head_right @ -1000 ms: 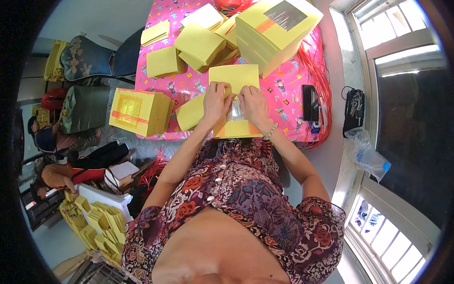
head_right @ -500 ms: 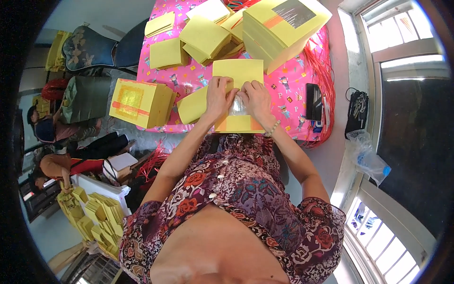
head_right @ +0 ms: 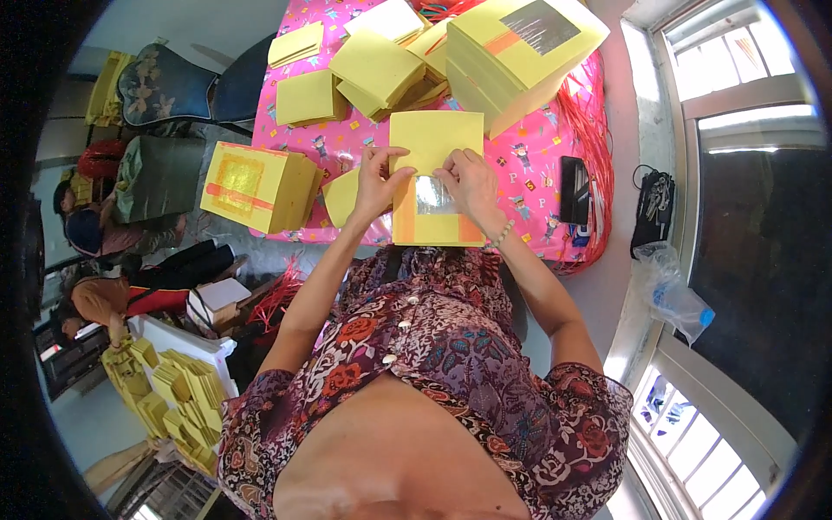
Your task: Counting and stacking bundles of yellow joss paper.
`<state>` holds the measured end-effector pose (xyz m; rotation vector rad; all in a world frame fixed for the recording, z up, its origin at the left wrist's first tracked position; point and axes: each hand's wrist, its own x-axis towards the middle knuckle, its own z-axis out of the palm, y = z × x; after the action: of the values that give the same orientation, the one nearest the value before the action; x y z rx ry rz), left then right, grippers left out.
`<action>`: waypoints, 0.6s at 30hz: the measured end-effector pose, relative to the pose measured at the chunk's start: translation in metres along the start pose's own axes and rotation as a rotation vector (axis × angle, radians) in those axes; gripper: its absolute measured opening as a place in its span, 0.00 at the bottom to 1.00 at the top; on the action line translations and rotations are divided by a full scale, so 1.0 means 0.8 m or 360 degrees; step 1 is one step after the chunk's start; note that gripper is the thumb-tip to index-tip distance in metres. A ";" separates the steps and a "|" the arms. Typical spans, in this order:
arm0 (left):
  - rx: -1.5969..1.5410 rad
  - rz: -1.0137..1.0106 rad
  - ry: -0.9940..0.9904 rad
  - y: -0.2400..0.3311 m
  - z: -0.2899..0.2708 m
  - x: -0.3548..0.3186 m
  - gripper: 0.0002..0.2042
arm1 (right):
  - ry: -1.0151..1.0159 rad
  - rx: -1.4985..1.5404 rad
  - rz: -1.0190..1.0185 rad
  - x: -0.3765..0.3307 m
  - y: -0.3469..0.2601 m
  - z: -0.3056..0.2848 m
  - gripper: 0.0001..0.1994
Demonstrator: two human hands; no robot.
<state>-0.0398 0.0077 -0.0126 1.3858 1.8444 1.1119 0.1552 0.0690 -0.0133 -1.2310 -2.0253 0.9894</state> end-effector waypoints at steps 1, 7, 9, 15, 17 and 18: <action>-0.0001 -0.0002 0.0005 -0.015 -0.002 0.003 0.15 | 0.0022 -0.0040 -0.0049 0.000 0.001 0.000 0.10; -0.0713 -0.0227 -0.0359 -0.053 -0.014 0.019 0.15 | 0.0103 -0.0200 -0.0242 0.002 0.007 0.006 0.11; -0.0659 -0.0182 -0.0377 -0.055 -0.016 0.019 0.14 | 0.0112 -0.0230 -0.0280 0.002 0.008 0.005 0.11; -0.0774 -0.0386 -0.0469 -0.065 -0.019 0.019 0.16 | -0.0041 -0.0268 -0.0329 0.001 0.001 -0.011 0.17; -0.0884 -0.0464 -0.0385 -0.053 -0.015 0.016 0.16 | -0.0019 -0.0451 -0.0559 0.001 0.006 -0.012 0.24; -0.0992 -0.0547 -0.0298 -0.046 -0.013 0.014 0.16 | -0.0015 -0.0455 -0.0560 0.001 0.008 -0.012 0.24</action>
<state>-0.0695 0.0110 -0.0392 0.7519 1.3636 1.1866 0.1653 0.0748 -0.0126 -0.9546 -2.3455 0.5535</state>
